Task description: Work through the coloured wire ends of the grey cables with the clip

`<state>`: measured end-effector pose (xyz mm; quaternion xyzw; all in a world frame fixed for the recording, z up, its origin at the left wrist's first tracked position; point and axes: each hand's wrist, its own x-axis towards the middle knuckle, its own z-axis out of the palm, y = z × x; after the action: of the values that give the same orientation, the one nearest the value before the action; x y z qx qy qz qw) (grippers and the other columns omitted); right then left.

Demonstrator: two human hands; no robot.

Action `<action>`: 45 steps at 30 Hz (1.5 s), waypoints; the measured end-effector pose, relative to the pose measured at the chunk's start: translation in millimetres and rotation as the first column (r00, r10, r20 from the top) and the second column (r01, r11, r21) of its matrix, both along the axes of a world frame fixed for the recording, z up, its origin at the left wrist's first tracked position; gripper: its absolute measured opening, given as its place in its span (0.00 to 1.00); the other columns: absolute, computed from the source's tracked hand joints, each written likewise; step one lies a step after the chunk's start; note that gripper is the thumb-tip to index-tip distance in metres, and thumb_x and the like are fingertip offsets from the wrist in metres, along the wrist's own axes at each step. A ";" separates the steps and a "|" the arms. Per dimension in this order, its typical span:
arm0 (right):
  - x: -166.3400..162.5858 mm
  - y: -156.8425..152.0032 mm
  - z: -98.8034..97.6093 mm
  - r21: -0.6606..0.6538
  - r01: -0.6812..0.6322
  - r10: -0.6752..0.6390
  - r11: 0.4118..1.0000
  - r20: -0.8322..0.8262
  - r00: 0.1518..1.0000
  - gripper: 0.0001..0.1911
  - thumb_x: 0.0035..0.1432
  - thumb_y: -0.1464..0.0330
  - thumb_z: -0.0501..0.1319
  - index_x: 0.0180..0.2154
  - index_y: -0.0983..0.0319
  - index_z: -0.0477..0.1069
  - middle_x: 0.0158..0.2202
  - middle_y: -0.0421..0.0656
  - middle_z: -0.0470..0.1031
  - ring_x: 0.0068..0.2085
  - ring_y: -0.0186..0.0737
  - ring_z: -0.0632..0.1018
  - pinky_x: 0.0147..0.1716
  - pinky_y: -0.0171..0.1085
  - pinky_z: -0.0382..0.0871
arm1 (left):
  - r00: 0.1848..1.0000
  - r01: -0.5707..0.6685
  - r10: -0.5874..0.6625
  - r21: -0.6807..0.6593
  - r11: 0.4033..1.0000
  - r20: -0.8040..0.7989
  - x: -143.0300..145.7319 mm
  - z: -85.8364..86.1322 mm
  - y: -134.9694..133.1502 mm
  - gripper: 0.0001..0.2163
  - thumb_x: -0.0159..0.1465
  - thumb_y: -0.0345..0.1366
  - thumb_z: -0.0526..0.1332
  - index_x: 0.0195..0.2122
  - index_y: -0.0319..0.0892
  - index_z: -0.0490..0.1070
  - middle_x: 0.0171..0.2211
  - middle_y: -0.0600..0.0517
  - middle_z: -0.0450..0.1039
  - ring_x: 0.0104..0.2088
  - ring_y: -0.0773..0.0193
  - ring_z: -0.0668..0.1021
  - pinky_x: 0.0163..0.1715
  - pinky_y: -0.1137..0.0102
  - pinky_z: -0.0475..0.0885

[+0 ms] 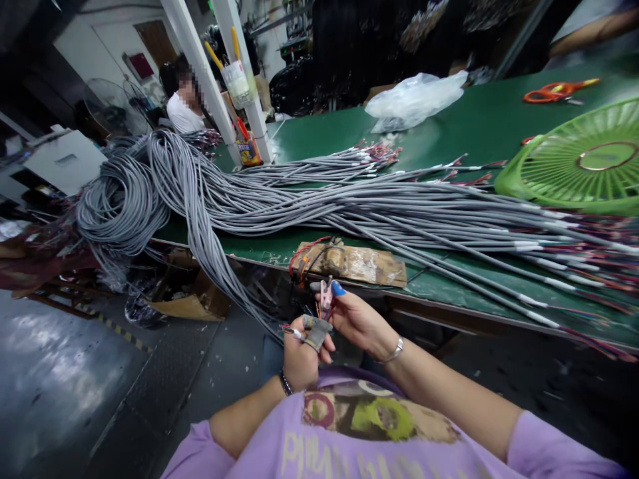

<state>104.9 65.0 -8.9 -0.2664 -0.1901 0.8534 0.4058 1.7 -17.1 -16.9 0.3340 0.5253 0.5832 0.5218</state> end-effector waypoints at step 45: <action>22.6 -26.3 11.5 0.402 -0.355 0.120 0.844 0.504 0.855 0.18 0.47 0.55 0.66 0.30 0.65 0.71 0.24 0.40 0.72 0.25 0.32 0.68 0.26 0.33 0.61 | 0.979 0.183 -0.191 -0.102 0.978 -0.073 -10.2 -3.2 -8.4 0.18 0.55 0.50 0.62 0.23 0.39 0.68 0.16 0.52 0.73 0.12 0.71 0.70 0.12 0.77 0.55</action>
<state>127.5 38.6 2.6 -0.3249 -0.5191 0.7355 0.2898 -8.5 -25.4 -20.1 0.3805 0.5398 0.4916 0.5676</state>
